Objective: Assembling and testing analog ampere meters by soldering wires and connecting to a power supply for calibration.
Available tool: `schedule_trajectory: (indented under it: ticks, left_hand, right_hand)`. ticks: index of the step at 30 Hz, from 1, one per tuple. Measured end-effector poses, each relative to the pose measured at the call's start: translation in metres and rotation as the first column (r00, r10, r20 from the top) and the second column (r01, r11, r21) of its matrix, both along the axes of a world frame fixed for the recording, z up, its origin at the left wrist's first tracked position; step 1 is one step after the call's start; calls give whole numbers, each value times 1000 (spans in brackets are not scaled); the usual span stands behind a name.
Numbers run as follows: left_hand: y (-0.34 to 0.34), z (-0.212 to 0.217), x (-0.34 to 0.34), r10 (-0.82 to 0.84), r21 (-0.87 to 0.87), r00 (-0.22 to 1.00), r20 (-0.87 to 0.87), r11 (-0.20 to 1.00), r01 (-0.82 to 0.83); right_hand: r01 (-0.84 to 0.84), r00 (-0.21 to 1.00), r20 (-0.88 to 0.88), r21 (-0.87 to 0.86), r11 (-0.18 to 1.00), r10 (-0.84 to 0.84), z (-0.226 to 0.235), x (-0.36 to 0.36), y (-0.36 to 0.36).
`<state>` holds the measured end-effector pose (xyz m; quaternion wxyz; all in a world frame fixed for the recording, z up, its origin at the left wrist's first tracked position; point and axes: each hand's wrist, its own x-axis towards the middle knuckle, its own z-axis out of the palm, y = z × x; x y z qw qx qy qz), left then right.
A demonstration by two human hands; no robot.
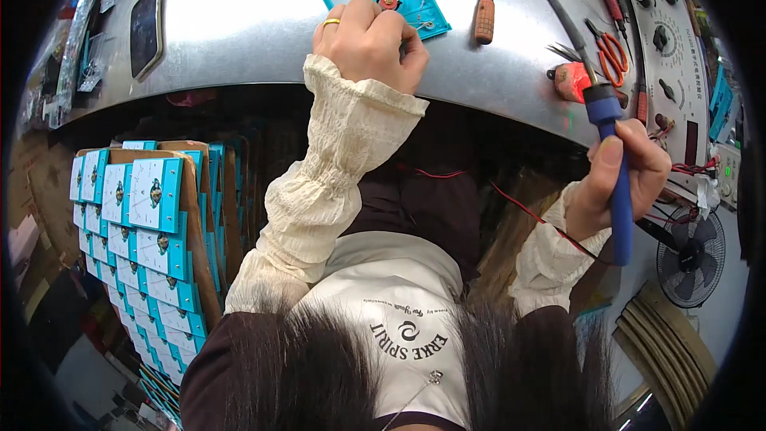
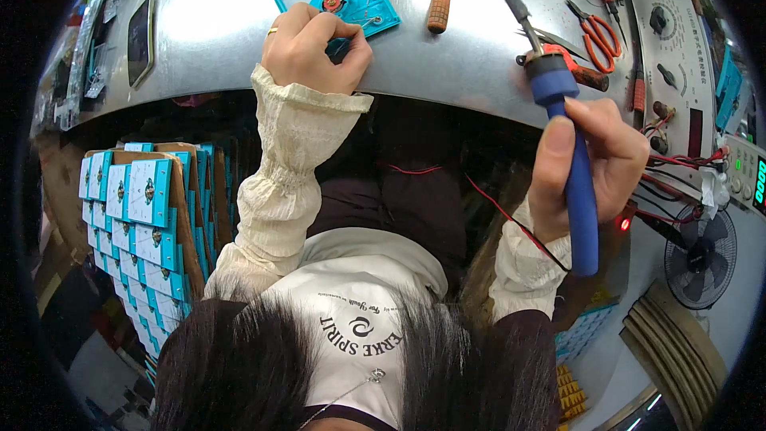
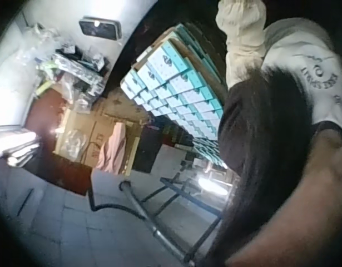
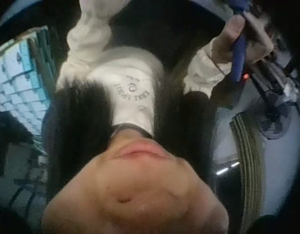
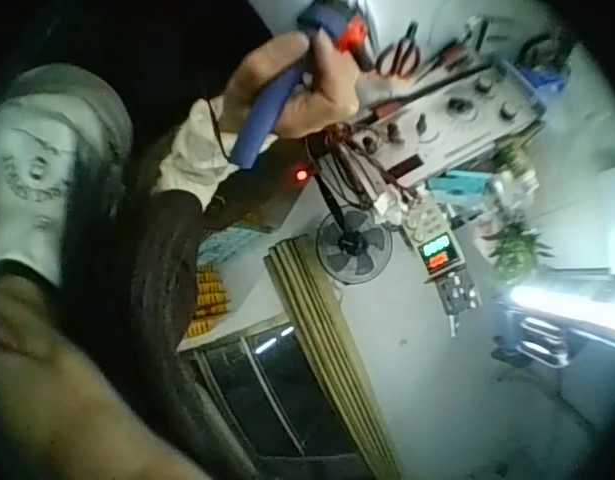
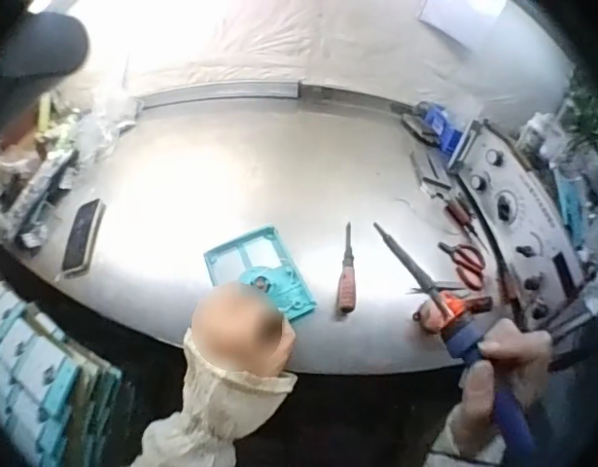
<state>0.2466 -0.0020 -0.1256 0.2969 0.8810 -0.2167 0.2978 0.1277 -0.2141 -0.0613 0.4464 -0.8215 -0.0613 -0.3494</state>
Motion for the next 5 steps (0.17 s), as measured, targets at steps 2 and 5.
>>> schedule_trajectory:
  ticks: [2,5]
  left_hand:
    - [0,0,0,-2,19,1000,3,1000,2]
    - [-1,3,0,-6,-6,999,-33,1000,6]
  right_hand:
    - [181,983,7,81,980,-182,-13,4,10]
    - [9,992,-125,41,999,-3,-25,11,17]
